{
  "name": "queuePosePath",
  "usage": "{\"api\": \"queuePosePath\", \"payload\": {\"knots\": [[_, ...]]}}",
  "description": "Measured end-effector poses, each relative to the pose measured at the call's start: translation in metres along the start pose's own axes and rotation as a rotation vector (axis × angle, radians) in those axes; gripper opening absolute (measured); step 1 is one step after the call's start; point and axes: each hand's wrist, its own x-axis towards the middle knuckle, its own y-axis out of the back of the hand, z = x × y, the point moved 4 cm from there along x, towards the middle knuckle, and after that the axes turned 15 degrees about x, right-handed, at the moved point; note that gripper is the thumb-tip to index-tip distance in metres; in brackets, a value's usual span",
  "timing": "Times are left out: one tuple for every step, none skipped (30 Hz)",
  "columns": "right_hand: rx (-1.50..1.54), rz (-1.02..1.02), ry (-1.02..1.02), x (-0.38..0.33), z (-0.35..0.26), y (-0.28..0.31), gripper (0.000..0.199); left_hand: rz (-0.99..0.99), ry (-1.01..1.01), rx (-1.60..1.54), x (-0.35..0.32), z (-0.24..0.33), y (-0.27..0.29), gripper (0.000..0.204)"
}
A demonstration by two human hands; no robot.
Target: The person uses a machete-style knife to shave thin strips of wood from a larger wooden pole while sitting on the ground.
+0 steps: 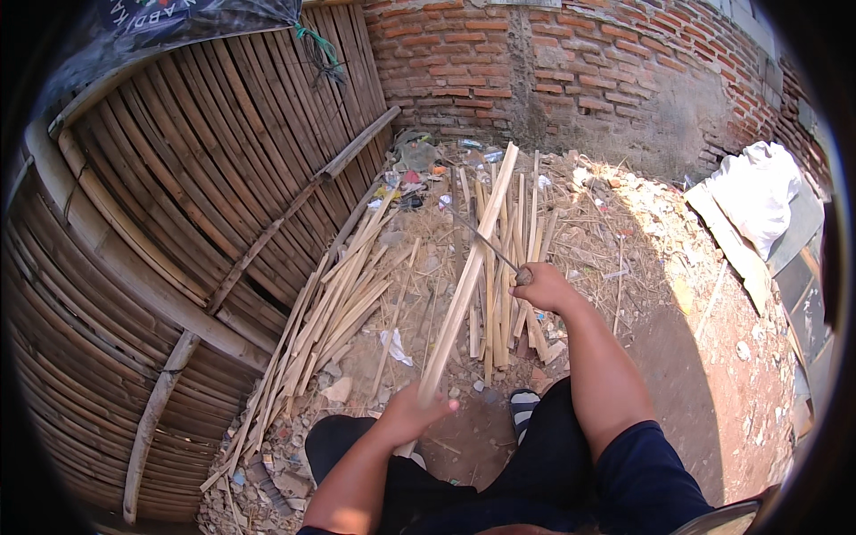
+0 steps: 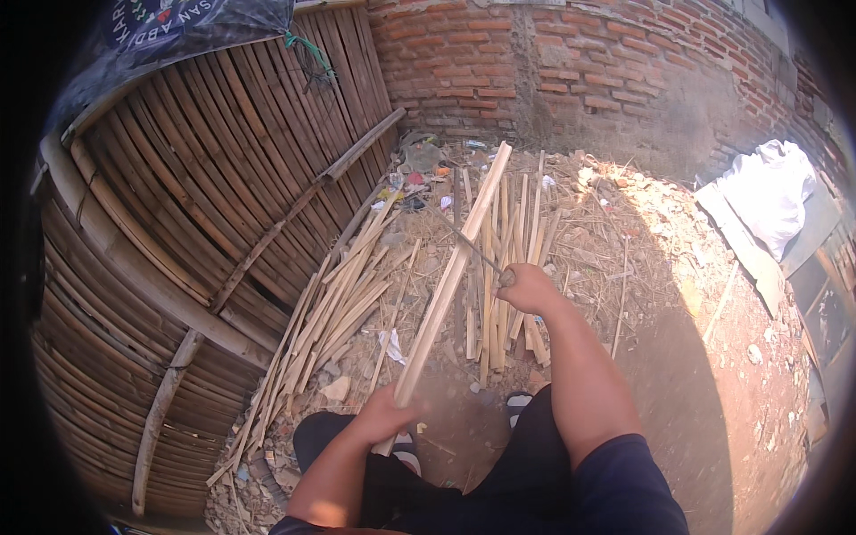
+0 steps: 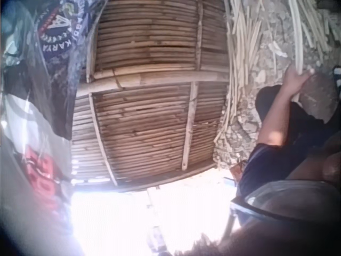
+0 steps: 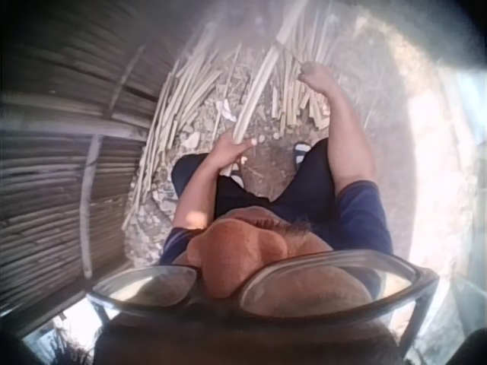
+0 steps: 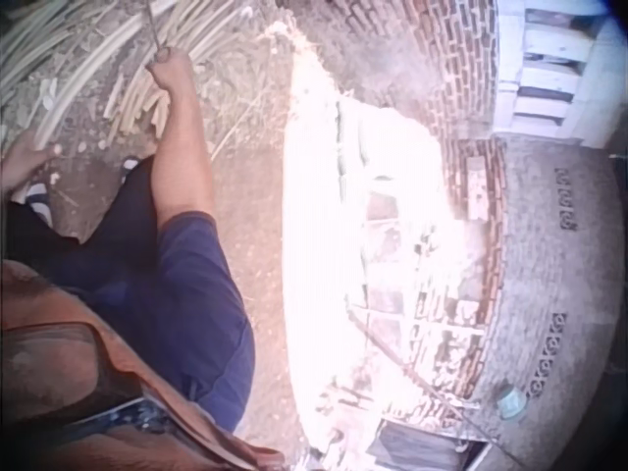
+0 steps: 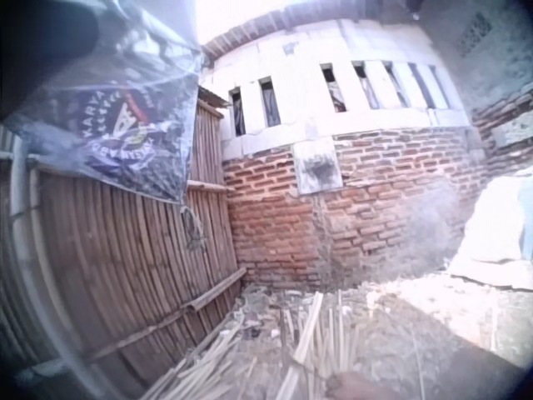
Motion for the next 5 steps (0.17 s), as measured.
{"api": "queuePosePath", "payload": {"knots": [[0.011, 0.018, -0.016, -0.002, 0.002, 0.001, 0.05, -0.013, 0.02, 0.012, 0.0, -0.002, -0.001, 0.056], [-0.033, -0.014, 0.024, -0.003, 0.001, -0.001, 0.051, -0.027, 0.039, 0.025, 0.001, -0.003, -0.003, 0.056], [-0.077, -0.045, 0.063, -0.005, -0.001, -0.002, 0.051, -0.012, 0.007, 0.042, 0.003, -0.002, -0.002, 0.057], [-0.12, -0.081, 0.094, -0.01, -0.004, -0.006, 0.052, -0.004, -0.019, 0.057, 0.005, -0.004, -0.004, 0.058], [-0.195, -0.203, 0.1, -0.015, -0.019, -0.017, 0.056, 0.01, -0.034, 0.072, 0.005, -0.009, -0.003, 0.059]]}}
